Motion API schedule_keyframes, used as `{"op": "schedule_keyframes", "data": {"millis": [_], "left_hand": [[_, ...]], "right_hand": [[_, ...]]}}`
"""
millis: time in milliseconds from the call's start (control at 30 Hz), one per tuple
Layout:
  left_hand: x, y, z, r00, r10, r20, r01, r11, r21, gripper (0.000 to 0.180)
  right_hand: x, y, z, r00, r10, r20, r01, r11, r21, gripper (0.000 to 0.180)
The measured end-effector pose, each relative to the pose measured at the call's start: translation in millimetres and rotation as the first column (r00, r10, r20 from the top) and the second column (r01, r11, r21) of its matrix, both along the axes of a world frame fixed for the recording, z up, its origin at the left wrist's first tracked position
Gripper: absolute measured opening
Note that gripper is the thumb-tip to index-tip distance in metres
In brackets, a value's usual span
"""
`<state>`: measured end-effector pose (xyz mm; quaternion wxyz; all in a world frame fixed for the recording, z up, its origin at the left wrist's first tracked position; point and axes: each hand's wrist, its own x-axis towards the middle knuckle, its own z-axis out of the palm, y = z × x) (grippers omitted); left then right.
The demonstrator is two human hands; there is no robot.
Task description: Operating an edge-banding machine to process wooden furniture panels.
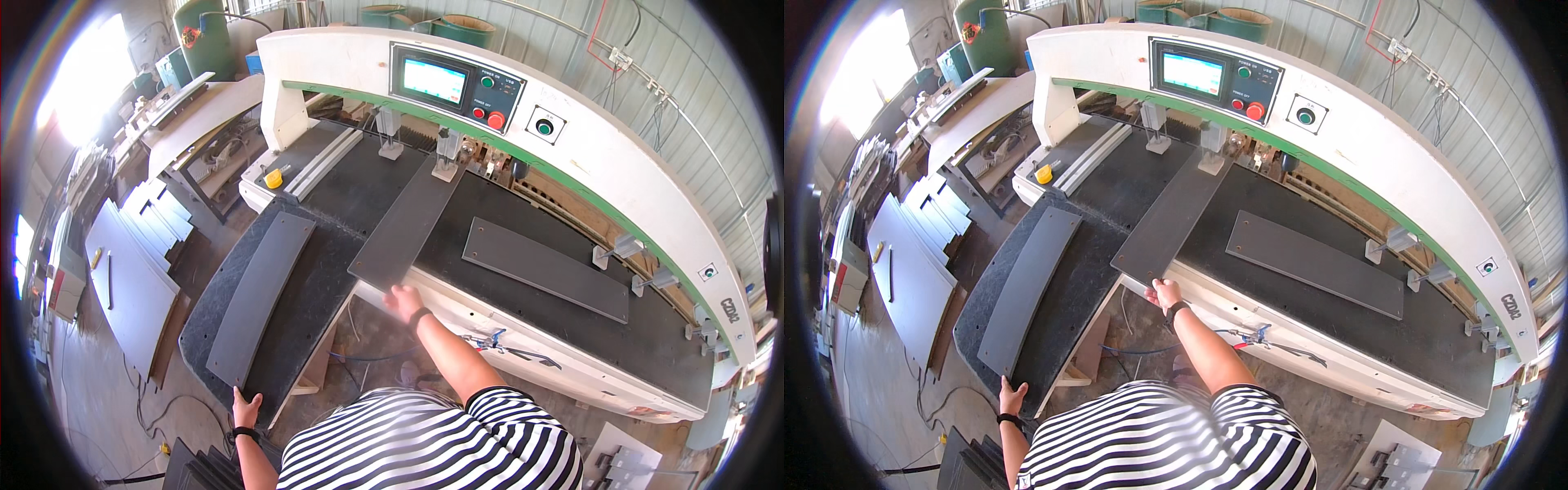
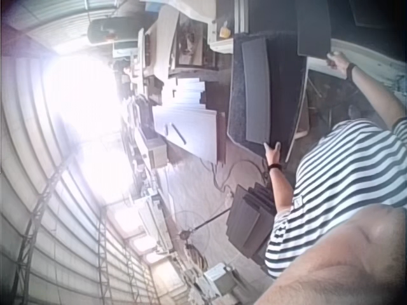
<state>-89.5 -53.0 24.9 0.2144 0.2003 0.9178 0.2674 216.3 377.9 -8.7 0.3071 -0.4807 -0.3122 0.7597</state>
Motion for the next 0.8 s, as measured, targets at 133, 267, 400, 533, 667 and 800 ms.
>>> {"op": "schedule_keyframes", "data": {"millis": [133, 267, 400, 533, 667, 800], "left_hand": [[-2, -2, -4, 1.000, -0.001, -0.011, 0.001, 1.000, 0.020, 0.090], [-3, -1, -4, 1.000, -0.006, -0.003, 0.006, 1.000, -0.006, 0.087], [-4, -6, -4, 1.000, -0.012, -0.028, 0.012, 1.000, -0.020, 0.087], [4, 5, 7, 1.000, -0.011, -0.028, 0.010, 0.999, -0.050, 0.087], [2, 2, 7, 0.999, -0.005, -0.033, 0.004, 1.000, -0.024, 0.086], [2, 4, 7, 0.999, -0.009, -0.035, 0.008, 1.000, -0.027, 0.085]], "right_hand": [[-2, 1, -3, 1.000, 0.019, -0.009, -0.019, 1.000, -0.022, 0.020], [-2, 1, -3, 1.000, 0.004, -0.018, -0.005, 0.999, -0.034, 0.018], [-5, 0, 1, 1.000, 0.006, -0.012, -0.006, 1.000, -0.016, 0.016], [0, 3, 1, 1.000, 0.000, -0.015, -0.001, 0.999, -0.040, 0.016], [-2, 3, -2, 0.999, 0.000, -0.048, -0.002, 0.999, -0.047, 0.016], [-1, 5, -4, 0.997, -0.012, -0.074, 0.008, 0.999, -0.053, 0.016]]}}
